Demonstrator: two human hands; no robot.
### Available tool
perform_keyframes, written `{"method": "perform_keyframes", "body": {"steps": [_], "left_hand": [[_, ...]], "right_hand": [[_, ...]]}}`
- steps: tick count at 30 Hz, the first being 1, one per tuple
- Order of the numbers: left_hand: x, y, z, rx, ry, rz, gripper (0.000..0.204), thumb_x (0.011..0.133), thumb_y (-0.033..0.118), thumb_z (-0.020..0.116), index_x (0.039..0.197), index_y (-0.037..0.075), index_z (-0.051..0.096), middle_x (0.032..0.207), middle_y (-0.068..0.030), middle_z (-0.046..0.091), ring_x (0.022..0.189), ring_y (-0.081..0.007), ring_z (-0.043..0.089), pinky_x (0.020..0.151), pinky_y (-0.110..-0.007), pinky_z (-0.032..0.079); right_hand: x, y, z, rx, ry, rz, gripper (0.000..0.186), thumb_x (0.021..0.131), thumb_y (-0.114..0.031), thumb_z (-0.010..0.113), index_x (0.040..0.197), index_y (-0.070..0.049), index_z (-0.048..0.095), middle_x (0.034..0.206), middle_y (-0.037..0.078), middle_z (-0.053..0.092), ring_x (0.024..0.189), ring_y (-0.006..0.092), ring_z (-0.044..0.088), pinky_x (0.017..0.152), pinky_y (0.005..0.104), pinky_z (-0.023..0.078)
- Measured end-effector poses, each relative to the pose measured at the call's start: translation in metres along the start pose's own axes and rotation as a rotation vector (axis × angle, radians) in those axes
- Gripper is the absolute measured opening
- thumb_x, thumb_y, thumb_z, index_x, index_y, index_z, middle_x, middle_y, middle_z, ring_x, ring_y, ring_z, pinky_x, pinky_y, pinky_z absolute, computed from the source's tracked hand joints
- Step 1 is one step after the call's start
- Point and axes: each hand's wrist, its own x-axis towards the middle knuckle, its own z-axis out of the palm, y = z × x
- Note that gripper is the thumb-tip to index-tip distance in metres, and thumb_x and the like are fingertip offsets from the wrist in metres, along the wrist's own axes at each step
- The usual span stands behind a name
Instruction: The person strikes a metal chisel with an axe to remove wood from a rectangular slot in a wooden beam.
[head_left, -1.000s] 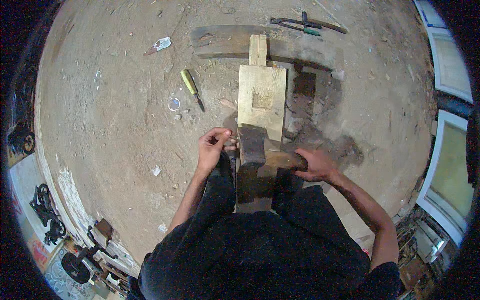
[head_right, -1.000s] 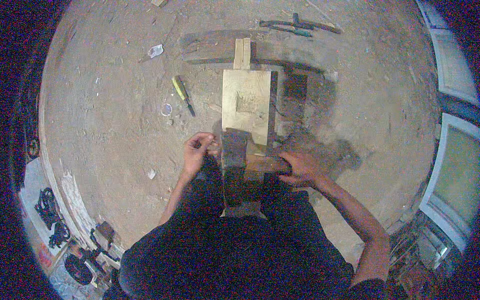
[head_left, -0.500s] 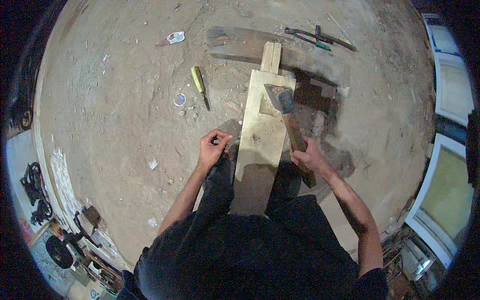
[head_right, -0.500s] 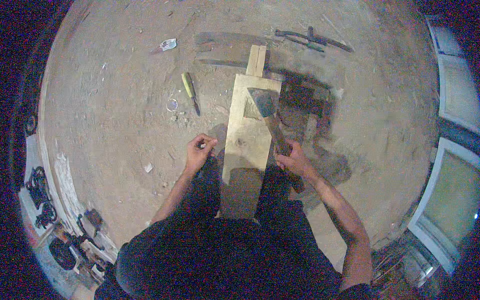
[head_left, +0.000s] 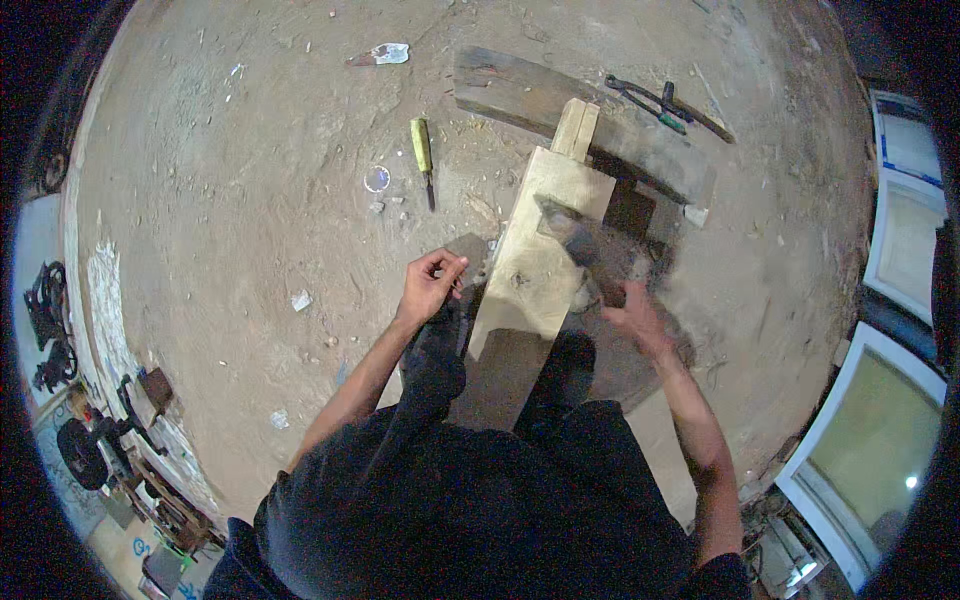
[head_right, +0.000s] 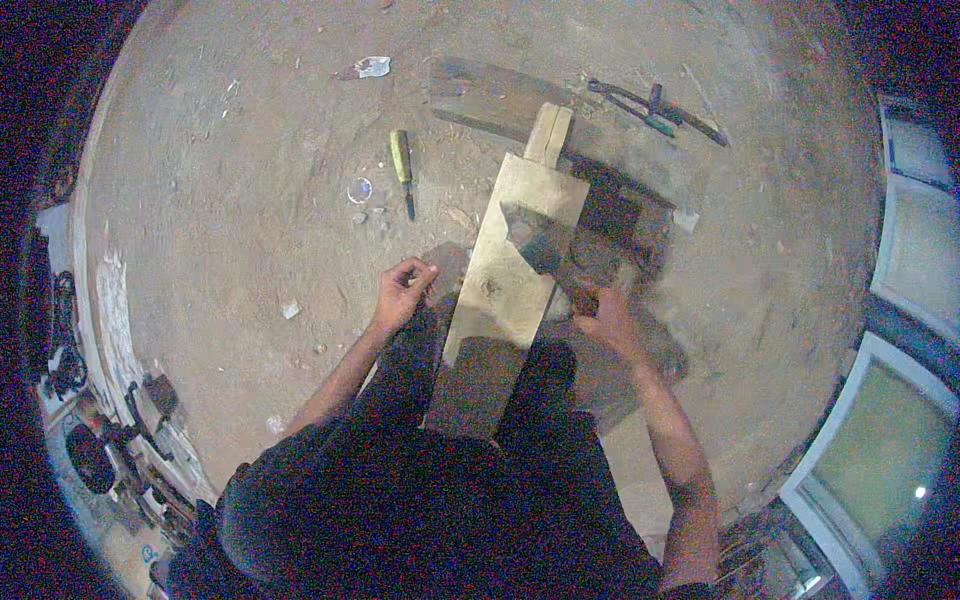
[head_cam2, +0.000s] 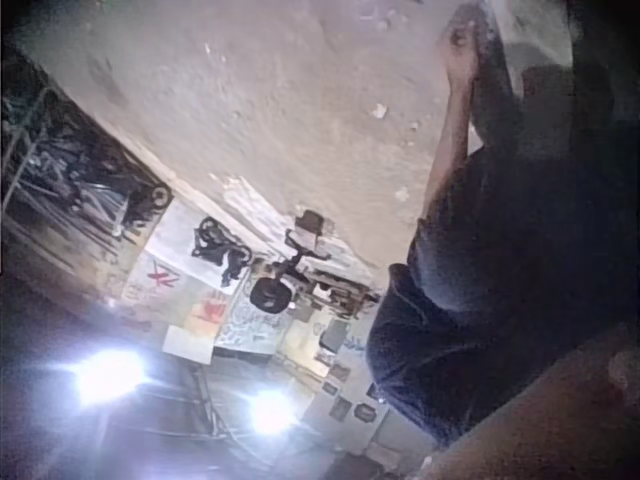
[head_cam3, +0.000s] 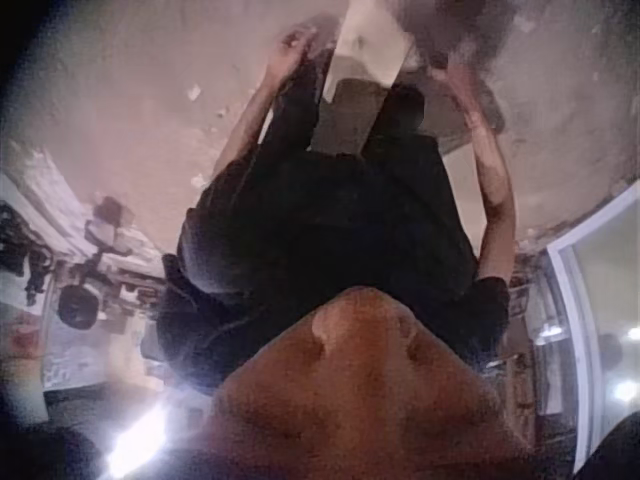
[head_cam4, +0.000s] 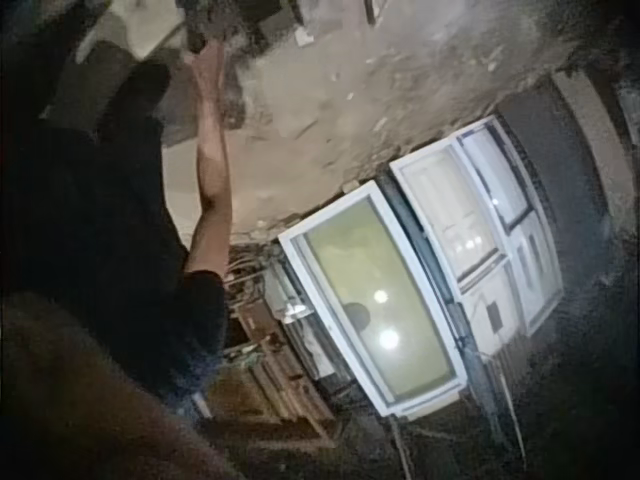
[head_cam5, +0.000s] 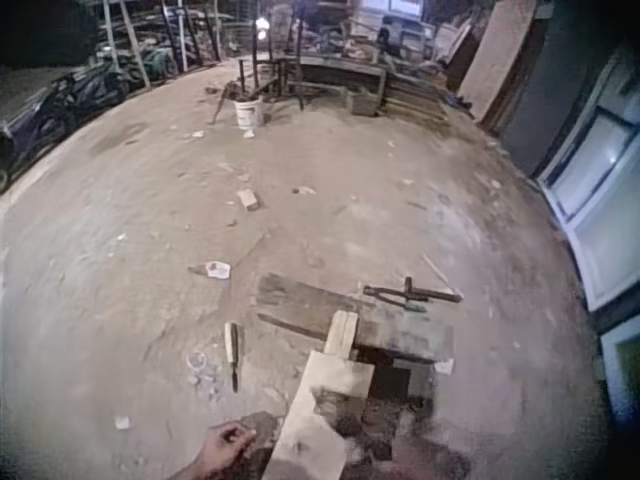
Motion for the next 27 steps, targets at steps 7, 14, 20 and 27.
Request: {"method": "perform_keyframes", "body": {"steps": [7, 14, 20, 27], "left_hand": [[-0.001, 0.0, -0.001, 0.047, -0.004, 0.004, 0.024, 0.096, 0.021, 0.066, 0.085, -0.001, 0.064, 0.069, -0.0026, 0.061, 0.061, -0.0083, 0.059, 0.051, -0.026, 0.053], [0.001, 0.002, -0.001, 0.006, -0.007, -0.017, 0.024, 0.097, 0.021, 0.063, 0.087, -0.001, 0.064, 0.068, -0.0034, 0.061, 0.06, -0.0086, 0.059, 0.051, -0.026, 0.052], [-0.001, 0.0, -0.001, -0.013, 0.006, 0.01, 0.028, 0.101, 0.022, 0.057, 0.088, -0.002, 0.064, 0.071, -0.0036, 0.06, 0.062, -0.0083, 0.058, 0.052, -0.026, 0.052], [-0.003, 0.002, -0.005, 0.019, 0.0, -0.001, 0.032, 0.102, 0.027, 0.054, 0.089, 0.0, 0.066, 0.075, -0.0041, 0.063, 0.062, -0.0111, 0.06, 0.057, -0.028, 0.05]], "right_hand": [[0.01, 0.067, 0.039, 0.045, 0.138, -0.003, 0.037, 0.068, -0.017, 0.069, 0.1, 0.002, 0.065, 0.092, 0.013, 0.064, 0.085, 0.0252, 0.062, 0.079, 0.0363, 0.048], [0.022, 0.074, 0.043, 0.58, 0.089, 0.082, 0.018, 0.079, -0.017, 0.066, 0.085, -0.001, 0.061, 0.07, 0.007, 0.063, 0.064, 0.0184, 0.062, 0.062, 0.0332, 0.05], [0.007, 0.016, 0.023, 0.562, 0.078, 0.145, 0.022, 0.09, -0.02, 0.068, 0.083, -0.001, 0.059, 0.068, 0.008, 0.062, 0.059, 0.0176, 0.061, 0.054, 0.033, 0.05], [-0.007, -0.037, -0.017, 0.687, 0.188, -0.431, 0.02, 0.09, -0.02, 0.068, 0.096, -0.003, 0.059, 0.07, 0.006, 0.062, 0.059, 0.0179, 0.06, 0.057, 0.0325, 0.05]]}}
